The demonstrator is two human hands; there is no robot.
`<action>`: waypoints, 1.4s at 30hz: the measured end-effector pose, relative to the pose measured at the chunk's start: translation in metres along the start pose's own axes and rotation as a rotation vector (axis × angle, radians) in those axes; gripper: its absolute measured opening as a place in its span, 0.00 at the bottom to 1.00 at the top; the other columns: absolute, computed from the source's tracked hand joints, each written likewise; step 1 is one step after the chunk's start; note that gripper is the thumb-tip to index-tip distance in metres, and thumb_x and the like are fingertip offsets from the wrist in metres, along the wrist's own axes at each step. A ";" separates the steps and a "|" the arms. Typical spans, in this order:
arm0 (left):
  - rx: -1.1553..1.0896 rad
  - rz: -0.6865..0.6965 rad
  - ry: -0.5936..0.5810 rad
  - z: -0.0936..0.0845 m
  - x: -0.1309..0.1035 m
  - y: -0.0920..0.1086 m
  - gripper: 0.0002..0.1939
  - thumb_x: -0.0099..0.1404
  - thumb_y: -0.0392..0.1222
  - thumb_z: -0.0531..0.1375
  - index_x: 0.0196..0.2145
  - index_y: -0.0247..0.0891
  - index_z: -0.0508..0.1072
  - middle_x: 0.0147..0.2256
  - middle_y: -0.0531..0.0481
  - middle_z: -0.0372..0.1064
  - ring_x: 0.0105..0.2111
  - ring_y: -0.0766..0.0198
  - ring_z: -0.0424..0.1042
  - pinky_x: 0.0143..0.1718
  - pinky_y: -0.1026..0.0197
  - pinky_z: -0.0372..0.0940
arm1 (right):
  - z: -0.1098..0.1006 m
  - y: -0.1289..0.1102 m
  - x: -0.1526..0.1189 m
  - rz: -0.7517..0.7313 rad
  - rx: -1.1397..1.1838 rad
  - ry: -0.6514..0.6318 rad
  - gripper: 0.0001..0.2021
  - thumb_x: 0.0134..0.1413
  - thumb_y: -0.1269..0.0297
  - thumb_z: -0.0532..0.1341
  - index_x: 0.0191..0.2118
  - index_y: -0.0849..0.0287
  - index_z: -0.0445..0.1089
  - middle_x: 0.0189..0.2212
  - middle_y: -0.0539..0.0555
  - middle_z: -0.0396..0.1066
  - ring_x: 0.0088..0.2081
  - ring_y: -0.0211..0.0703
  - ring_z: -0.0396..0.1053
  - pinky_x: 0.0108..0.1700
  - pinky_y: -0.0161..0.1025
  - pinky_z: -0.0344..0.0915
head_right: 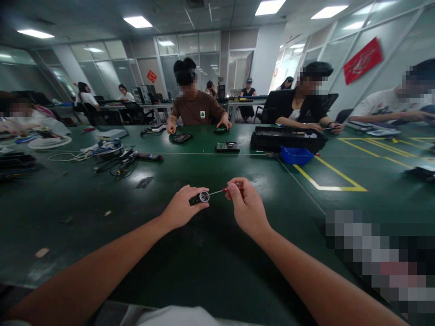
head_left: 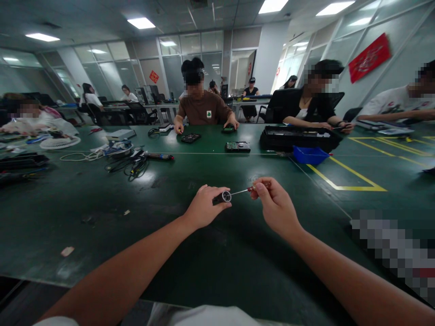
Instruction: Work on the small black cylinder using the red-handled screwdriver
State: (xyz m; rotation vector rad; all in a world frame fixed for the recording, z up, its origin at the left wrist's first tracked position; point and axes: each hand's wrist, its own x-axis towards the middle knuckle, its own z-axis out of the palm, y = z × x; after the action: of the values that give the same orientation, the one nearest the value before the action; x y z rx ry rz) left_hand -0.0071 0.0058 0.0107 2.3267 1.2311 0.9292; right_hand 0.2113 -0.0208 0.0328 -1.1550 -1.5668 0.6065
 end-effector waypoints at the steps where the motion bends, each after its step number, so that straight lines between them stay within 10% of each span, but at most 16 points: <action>1: -0.004 0.001 0.002 0.000 0.000 0.000 0.21 0.64 0.46 0.66 0.54 0.45 0.72 0.50 0.48 0.74 0.51 0.54 0.71 0.63 0.42 0.51 | 0.000 0.000 0.000 0.001 -0.006 0.016 0.12 0.67 0.54 0.54 0.43 0.57 0.66 0.31 0.52 0.72 0.33 0.44 0.70 0.39 0.44 0.66; 32: 0.000 0.004 -0.010 0.001 0.000 -0.002 0.21 0.63 0.46 0.67 0.53 0.47 0.72 0.51 0.51 0.74 0.53 0.55 0.70 0.65 0.40 0.48 | 0.001 -0.012 -0.009 -0.139 -0.150 -0.019 0.10 0.67 0.57 0.53 0.43 0.57 0.67 0.33 0.53 0.75 0.35 0.44 0.75 0.36 0.40 0.68; 37: 0.009 0.026 -0.014 0.002 -0.001 -0.002 0.21 0.62 0.46 0.68 0.53 0.46 0.73 0.50 0.50 0.75 0.51 0.55 0.71 0.63 0.43 0.53 | -0.004 -0.014 -0.005 -0.101 -0.314 0.009 0.15 0.60 0.50 0.61 0.32 0.57 0.71 0.20 0.49 0.71 0.22 0.40 0.68 0.26 0.38 0.60; 42: -0.013 0.047 0.003 0.000 0.000 -0.002 0.21 0.61 0.42 0.68 0.52 0.44 0.74 0.49 0.50 0.75 0.50 0.56 0.72 0.55 0.51 0.63 | -0.006 -0.016 -0.004 -0.183 -0.275 -0.057 0.09 0.64 0.60 0.56 0.42 0.58 0.70 0.31 0.53 0.76 0.31 0.43 0.73 0.33 0.39 0.65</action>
State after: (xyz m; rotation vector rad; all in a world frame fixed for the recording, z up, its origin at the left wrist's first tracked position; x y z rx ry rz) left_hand -0.0083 0.0070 0.0093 2.3544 1.1722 0.9540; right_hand 0.2111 -0.0317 0.0464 -1.1861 -1.8234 0.3115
